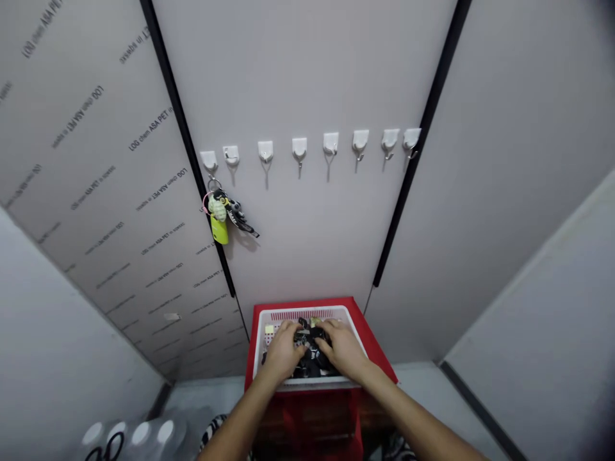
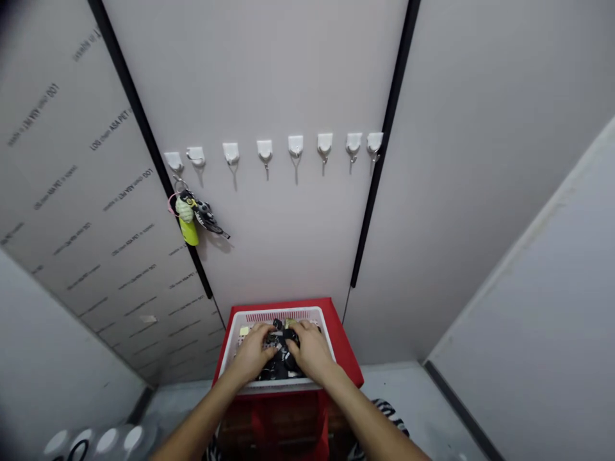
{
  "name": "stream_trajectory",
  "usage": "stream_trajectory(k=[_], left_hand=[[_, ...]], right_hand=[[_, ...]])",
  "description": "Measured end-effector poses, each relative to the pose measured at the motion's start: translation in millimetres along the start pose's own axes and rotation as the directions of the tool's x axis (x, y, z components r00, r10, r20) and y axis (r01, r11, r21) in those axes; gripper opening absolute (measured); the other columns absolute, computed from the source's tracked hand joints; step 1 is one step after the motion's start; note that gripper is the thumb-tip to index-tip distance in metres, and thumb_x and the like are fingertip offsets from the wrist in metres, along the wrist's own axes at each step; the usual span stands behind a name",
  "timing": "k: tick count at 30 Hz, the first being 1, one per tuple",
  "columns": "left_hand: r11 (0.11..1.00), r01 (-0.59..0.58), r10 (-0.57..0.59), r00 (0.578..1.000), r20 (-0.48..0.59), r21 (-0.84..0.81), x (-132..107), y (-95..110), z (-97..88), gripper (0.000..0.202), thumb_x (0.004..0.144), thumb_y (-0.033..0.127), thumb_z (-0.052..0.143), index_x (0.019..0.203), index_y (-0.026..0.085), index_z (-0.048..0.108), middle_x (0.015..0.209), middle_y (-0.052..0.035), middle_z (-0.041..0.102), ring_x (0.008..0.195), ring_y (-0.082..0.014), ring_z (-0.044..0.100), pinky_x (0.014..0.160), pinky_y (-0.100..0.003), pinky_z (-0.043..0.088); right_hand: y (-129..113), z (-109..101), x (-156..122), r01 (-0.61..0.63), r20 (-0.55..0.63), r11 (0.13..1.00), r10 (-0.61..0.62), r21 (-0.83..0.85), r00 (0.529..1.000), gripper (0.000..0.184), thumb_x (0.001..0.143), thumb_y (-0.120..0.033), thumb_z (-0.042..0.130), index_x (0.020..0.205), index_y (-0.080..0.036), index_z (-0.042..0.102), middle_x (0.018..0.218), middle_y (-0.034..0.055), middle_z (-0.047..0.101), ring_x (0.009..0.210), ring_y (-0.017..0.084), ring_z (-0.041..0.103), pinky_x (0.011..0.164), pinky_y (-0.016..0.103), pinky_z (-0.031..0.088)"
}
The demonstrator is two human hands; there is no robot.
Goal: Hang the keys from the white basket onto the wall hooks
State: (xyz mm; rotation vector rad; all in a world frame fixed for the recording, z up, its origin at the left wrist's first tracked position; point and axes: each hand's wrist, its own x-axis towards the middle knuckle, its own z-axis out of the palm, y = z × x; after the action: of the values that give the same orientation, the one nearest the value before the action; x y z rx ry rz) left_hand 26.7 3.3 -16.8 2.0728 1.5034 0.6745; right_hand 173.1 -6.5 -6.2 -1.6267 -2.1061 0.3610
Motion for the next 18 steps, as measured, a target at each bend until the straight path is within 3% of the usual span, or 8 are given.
stream_trajectory(k=[6,9,15,18], left_hand=[[0.997,0.067,-0.066,0.997,0.046,-0.029,-0.7,-1.2,-3.4,0.043,0.057,0.017,0.046,0.100,0.014,0.042,0.100,-0.0062,0.044,0.093,-0.0151,0.039,0.081,-0.023,0.027],[0.992,0.104,-0.100,0.993,0.058,-0.068,-1.2,-1.8,-2.3,0.041,0.057,0.016,0.045,0.098,0.016,0.043,0.094,-0.0051,0.049,0.085,-0.0145,0.043,0.076,-0.023,0.030],[0.978,0.127,-0.119,0.991,0.059,-0.165,2.4,-3.5,0.1,0.013,0.060,0.017,0.041,0.069,0.015,0.051,0.064,0.0000,0.051,0.063,-0.0119,0.045,0.060,-0.022,0.032],[0.940,0.113,-0.124,0.992,-0.012,-0.323,3.9,-3.1,-3.2,0.014,0.063,0.024,0.038,0.060,0.014,0.048,0.057,0.0011,0.048,0.058,-0.0107,0.043,0.056,-0.020,0.032]], right_hand=[[-1.4,1.6,2.6,0.015,0.019,1.000,-0.014,-0.020,1.000,0.032,0.063,-0.029,0.045,0.093,-0.021,0.050,0.091,0.0053,0.048,0.086,0.017,0.041,0.077,0.027,0.030],[-1.1,2.3,0.8,0.017,0.020,0.999,-0.017,-0.029,1.000,0.037,0.061,-0.027,0.047,0.097,-0.020,0.048,0.097,0.0054,0.046,0.090,0.018,0.039,0.080,0.027,0.028],[-0.8,2.7,-0.5,0.058,0.060,0.997,-0.055,-0.042,0.997,0.035,0.061,-0.025,0.045,0.096,-0.023,0.048,0.097,0.0028,0.046,0.090,0.018,0.038,0.079,0.027,0.027],[-1.9,0.9,-0.4,0.059,0.070,0.998,-0.056,-0.037,0.996,0.032,0.060,-0.024,0.045,0.092,-0.022,0.049,0.094,0.0030,0.046,0.088,0.017,0.039,0.077,0.027,0.028]])
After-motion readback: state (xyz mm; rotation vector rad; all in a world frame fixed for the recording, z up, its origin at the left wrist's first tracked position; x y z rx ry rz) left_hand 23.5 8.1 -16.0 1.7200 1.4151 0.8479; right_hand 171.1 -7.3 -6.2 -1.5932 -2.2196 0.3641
